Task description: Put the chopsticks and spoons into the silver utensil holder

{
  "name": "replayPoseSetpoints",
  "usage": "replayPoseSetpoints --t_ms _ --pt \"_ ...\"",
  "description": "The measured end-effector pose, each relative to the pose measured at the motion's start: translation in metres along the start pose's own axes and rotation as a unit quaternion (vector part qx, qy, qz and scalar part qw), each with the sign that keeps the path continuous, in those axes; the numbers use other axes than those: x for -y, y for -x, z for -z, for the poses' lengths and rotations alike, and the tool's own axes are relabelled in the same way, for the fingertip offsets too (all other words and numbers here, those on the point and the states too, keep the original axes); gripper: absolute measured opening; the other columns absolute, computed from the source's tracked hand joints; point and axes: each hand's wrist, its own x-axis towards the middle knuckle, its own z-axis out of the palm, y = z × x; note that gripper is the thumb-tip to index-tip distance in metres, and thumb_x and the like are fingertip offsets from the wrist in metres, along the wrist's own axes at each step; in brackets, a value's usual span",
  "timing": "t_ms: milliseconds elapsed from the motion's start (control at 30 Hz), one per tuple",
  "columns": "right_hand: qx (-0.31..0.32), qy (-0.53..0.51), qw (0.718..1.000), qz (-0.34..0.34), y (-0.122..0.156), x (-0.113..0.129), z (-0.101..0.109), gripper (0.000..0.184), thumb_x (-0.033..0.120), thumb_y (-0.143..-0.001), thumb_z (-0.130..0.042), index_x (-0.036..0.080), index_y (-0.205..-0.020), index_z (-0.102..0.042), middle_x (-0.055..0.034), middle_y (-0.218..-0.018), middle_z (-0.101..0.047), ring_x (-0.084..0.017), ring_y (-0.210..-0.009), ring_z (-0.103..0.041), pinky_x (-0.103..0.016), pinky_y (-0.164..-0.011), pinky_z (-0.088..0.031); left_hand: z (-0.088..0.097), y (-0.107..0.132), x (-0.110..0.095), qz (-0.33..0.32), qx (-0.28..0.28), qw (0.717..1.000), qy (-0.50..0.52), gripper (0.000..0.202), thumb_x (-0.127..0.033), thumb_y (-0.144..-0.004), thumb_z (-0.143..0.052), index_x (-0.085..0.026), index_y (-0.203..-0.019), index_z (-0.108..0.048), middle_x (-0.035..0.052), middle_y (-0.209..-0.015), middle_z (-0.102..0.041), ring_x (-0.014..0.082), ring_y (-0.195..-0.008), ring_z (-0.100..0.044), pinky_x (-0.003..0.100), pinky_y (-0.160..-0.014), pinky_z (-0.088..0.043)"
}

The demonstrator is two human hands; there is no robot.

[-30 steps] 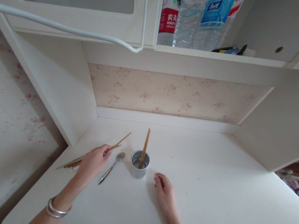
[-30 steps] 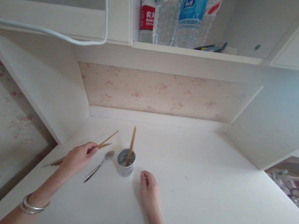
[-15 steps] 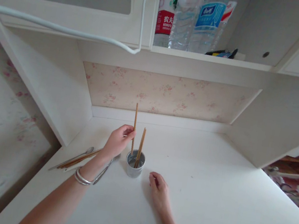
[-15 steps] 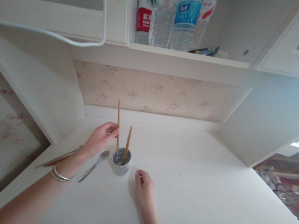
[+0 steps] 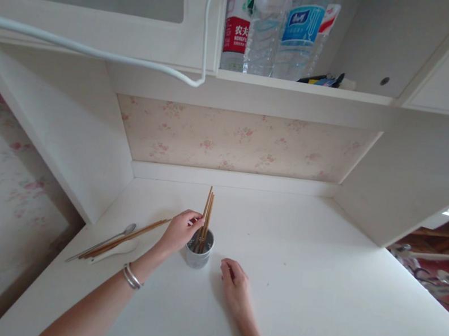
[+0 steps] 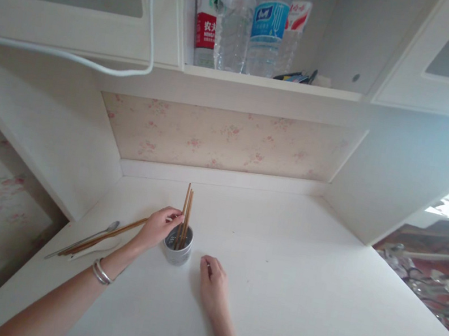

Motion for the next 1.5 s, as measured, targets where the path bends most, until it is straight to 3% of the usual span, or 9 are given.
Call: replayPoseSetpoints --t_ms 733,1300,1500 --pt "-0.003 0.004 1.0 0.012 0.0 0.005 0.002 0.034 0.046 -0.089 -0.044 0.021 -0.09 -0.067 -0.0064 -0.086 -0.069 -0.019 -0.074 -0.062 -0.027 -0.065 -0.046 -0.008 0.005 0.014 -0.018 -0.011 1.0 -0.013 0.028 -0.039 -0.086 -0.051 -0.017 -0.09 -0.068 0.0052 -0.094 -0.067 0.0155 -0.085 -0.063 0.028 -0.079 -0.05" --pt "0.001 0.026 1.0 0.004 0.0 0.007 0.003 0.039 0.047 -0.089 -0.04 0.019 -0.09 -0.067 -0.0066 -0.084 -0.069 -0.019 -0.075 -0.062 -0.028 -0.069 -0.046 -0.007 0.006 0.011 -0.021 -0.005 1.0 -0.004 0.029 -0.039 -0.085 -0.052 -0.017 -0.093 -0.07 0.0056 -0.095 -0.068 0.0163 -0.084 -0.063 0.03 -0.082 -0.049" --pt "0.004 0.03 1.0 0.005 0.002 0.008 0.003 0.035 0.044 -0.09 -0.041 0.02 -0.091 -0.066 -0.0061 -0.087 -0.069 -0.018 -0.077 -0.062 -0.027 -0.07 -0.045 -0.003 0.012 0.007 0.024 -0.009 0.997 0.067 0.036 -0.045 -0.084 -0.053 -0.018 -0.103 -0.067 0.0076 -0.103 -0.066 0.0172 -0.088 -0.062 0.031 -0.082 -0.05"
